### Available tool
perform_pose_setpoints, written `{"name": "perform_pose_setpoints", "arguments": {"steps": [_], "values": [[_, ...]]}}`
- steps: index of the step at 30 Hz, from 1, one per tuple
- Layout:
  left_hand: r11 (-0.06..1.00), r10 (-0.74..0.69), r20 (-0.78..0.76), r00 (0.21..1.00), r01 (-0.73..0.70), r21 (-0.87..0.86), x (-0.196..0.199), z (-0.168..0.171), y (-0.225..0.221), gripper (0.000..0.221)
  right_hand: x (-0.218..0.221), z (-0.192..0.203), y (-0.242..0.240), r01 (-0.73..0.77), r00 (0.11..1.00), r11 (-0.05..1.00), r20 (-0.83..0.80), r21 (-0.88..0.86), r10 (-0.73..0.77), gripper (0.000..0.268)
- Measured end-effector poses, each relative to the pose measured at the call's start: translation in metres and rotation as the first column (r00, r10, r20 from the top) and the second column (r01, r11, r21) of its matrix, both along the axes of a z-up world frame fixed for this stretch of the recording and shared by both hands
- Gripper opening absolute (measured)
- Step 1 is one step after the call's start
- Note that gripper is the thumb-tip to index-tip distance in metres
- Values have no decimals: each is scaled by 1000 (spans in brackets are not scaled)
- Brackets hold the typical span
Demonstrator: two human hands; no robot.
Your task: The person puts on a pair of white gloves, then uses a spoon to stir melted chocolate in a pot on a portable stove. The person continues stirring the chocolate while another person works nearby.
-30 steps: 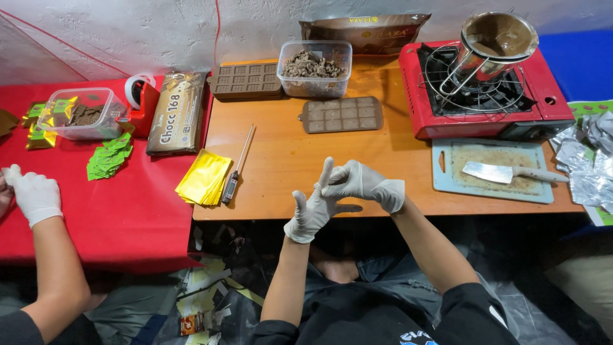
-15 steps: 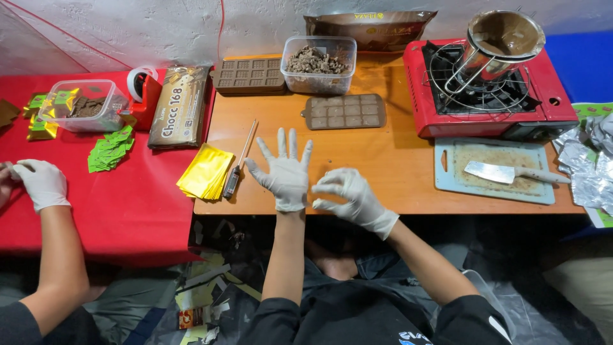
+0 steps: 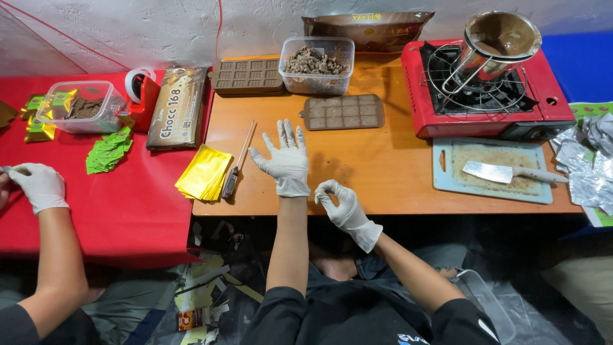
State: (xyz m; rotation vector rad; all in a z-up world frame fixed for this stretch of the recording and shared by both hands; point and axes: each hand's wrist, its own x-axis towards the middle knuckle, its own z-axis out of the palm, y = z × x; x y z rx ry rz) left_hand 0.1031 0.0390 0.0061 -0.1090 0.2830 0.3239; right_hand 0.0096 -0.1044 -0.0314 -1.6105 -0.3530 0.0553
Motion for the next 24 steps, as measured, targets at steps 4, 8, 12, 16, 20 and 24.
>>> {"name": "perform_pose_setpoints", "arguments": {"steps": [4,8,12,16,20,24], "values": [[999,-8,14,1000,9,-49,-1,6,-5,92,1,23,5,185,888,974,447,-131,-109,24],[996,-20,27,999,22,-82,-2,13,-10,92,8,7,10,256,862,956,481,-143,-159,12],[996,-30,36,999,33,-85,11,7,-8,93,21,-13,4,52,971,998,234,-34,-43,8],[992,-18,59,998,10,128,30,-5,-4,78,16,-7,-8,-327,935,938,105,-112,339,5],[438,35,-46,998,26,898,22,8,-19,56,31,23,-18,-262,882,929,324,-262,341,10],[-43,303,19,953,-6,999,40,-6,-17,55,40,-26,-11,-31,989,999,-146,44,37,23]]}}
